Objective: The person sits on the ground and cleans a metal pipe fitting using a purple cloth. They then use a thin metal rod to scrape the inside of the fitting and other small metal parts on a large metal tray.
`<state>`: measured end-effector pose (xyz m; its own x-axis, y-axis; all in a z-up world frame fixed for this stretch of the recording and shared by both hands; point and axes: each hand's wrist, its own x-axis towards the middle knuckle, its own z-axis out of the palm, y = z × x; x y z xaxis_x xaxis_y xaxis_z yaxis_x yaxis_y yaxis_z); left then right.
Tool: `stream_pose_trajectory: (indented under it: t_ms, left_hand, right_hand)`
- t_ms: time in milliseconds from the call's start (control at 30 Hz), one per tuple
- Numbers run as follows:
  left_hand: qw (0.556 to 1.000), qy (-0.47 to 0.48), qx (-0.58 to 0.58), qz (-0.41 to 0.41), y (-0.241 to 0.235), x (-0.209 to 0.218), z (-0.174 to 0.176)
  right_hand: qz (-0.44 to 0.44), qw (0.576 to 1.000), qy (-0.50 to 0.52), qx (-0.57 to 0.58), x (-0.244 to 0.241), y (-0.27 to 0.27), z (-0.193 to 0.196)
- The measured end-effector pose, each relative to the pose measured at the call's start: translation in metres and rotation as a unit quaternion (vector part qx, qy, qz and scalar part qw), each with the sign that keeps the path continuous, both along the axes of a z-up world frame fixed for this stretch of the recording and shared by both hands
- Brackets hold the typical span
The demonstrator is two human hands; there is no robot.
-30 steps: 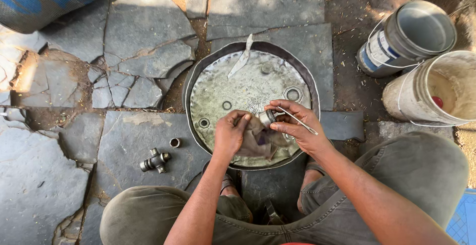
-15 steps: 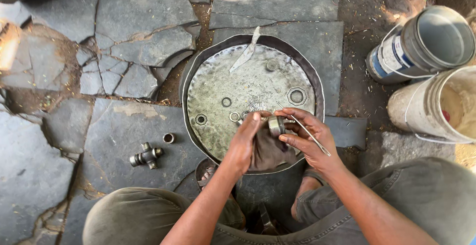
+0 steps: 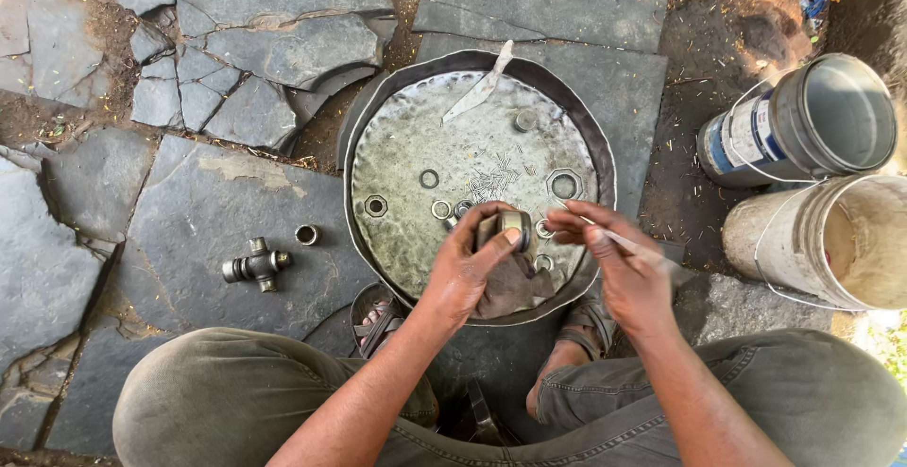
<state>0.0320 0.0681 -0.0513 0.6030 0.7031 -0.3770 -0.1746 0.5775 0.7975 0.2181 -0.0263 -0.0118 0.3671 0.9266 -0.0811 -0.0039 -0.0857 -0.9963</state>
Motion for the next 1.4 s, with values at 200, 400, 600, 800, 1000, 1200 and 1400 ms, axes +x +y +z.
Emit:
stream_pose_trajectory:
  t_ms: [200,400,600,800,1000,1200,1400]
  left_hand:
    - [0.999,-0.035,-0.014,0.012,0.001,0.000,-0.003]
    - [0.997,0.035,0.030,0.062,-0.002,0.009,-0.018]
    - [0.996,0.047,0.003,0.078,-0.002,0.011,-0.019]
    - [0.996,0.035,-0.022,0.074,-0.002,0.009,-0.017]
    - [0.996,0.060,-0.027,0.055,-0.004,0.008,-0.017]
    - [0.996,0.065,-0.011,0.059,-0.004,0.008,-0.016]
    - [0.981,0.144,0.122,0.044,-0.007,0.006,-0.007]
  right_hand:
    - [0.014,0.989,-0.145,0.027,0.003,-0.014,0.004]
    - [0.050,0.925,-0.331,0.177,-0.029,-0.018,0.023]
    - [0.090,0.859,-0.471,0.178,-0.040,-0.010,0.033]
    - [0.102,0.844,-0.496,0.176,-0.045,-0.012,0.025]
    - [0.081,0.877,-0.450,0.149,-0.046,-0.011,0.019]
    - [0.092,0.871,-0.457,0.158,-0.045,-0.011,0.023]
    - [0.056,0.861,-0.487,0.132,-0.047,-0.009,0.020]
